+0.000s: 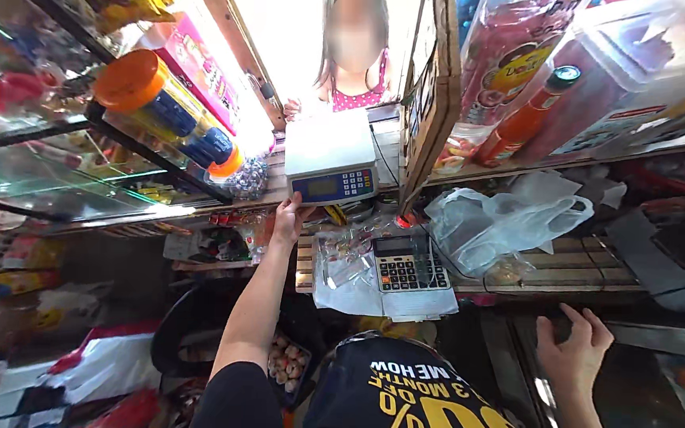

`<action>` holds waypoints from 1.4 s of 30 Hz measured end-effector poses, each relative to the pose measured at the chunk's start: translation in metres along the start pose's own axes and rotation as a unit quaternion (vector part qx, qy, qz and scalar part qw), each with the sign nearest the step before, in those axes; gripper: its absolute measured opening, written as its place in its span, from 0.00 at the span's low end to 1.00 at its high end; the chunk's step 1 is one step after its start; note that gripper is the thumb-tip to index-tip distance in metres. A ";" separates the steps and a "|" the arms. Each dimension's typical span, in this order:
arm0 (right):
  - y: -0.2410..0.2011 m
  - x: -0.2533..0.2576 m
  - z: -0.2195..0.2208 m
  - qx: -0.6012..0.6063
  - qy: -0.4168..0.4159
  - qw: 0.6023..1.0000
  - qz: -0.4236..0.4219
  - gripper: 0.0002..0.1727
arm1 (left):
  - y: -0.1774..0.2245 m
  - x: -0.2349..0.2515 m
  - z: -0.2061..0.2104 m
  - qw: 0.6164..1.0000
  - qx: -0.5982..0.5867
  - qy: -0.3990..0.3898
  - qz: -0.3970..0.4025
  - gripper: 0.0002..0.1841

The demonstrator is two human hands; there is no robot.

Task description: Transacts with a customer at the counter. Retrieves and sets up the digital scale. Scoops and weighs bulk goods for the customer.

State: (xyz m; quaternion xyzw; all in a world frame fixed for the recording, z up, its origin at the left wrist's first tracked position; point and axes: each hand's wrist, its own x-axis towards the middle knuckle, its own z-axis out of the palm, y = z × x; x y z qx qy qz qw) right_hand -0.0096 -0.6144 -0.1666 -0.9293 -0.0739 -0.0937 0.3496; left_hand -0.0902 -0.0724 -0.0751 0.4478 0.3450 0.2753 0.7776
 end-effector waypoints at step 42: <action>0.074 0.178 -0.076 0.140 0.119 0.971 0.155 0.24 | -0.343 -0.119 0.487 0.555 0.662 -0.482 0.150 0.28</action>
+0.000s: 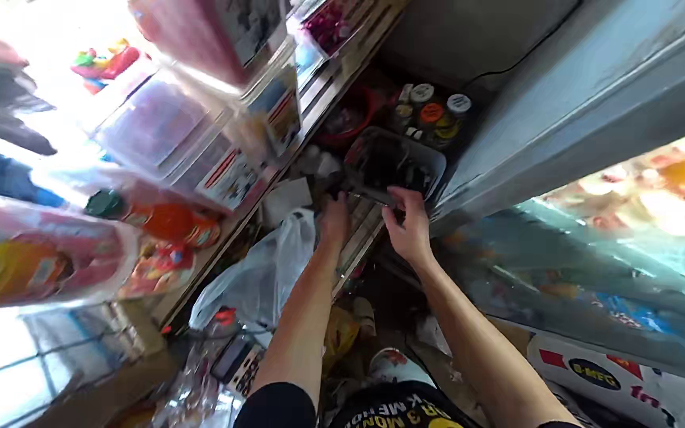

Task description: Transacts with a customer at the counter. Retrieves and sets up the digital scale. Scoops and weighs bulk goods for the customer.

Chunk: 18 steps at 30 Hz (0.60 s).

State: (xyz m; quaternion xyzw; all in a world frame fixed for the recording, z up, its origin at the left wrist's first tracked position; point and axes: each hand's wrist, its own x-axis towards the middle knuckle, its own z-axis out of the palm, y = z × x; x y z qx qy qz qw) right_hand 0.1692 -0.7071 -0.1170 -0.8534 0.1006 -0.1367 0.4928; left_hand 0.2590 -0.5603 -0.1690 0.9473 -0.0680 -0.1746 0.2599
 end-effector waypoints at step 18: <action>0.026 0.205 -0.003 0.249 0.232 0.909 0.240 0.30 | 0.016 0.060 0.014 0.970 -0.062 0.047 -0.230 0.40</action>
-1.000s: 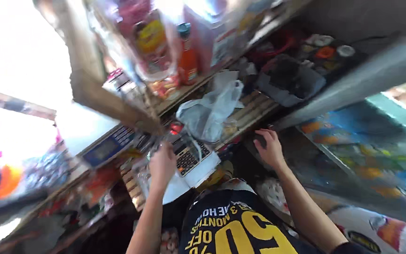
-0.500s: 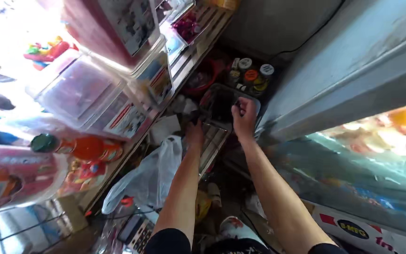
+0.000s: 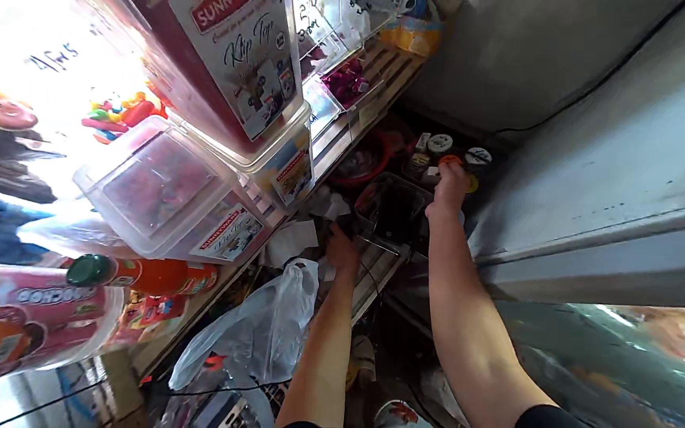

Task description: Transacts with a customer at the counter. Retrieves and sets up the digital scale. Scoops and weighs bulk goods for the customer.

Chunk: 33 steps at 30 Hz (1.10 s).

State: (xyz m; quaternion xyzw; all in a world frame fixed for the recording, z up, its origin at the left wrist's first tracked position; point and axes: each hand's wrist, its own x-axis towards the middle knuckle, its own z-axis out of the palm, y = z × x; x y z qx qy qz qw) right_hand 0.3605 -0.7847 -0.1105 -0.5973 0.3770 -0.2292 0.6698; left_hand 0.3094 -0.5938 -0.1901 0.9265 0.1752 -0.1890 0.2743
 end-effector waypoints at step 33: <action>0.012 -0.087 -0.059 0.348 -0.098 0.923 -0.132 0.22 | 0.089 -0.138 -0.074 0.930 -0.260 0.001 0.259 0.22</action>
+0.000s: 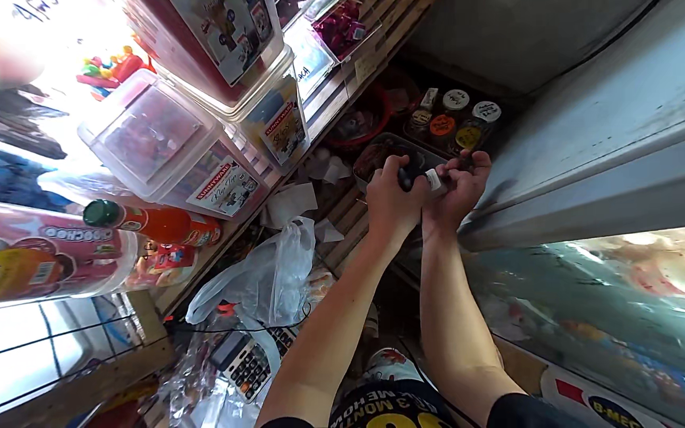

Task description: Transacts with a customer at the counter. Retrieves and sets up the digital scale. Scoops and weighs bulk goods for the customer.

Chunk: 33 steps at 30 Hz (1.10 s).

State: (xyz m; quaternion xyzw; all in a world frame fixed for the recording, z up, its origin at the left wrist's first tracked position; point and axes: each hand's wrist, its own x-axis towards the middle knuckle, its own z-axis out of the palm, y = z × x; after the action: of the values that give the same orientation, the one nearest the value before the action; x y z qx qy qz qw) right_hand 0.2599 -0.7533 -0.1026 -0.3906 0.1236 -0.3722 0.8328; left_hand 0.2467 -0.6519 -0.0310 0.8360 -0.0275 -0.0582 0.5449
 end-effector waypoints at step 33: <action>0.024 -0.002 0.020 -0.306 -0.150 0.924 0.176 0.51 | -0.101 0.040 -0.016 0.936 -0.322 -0.059 -0.126 0.25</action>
State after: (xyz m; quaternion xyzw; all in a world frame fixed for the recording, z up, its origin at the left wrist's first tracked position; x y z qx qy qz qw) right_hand 0.2811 -0.7303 -0.1074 -0.6495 0.1717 -0.1007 0.7339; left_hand 0.2867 -0.6011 -0.1194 0.6075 0.0659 -0.1812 0.7706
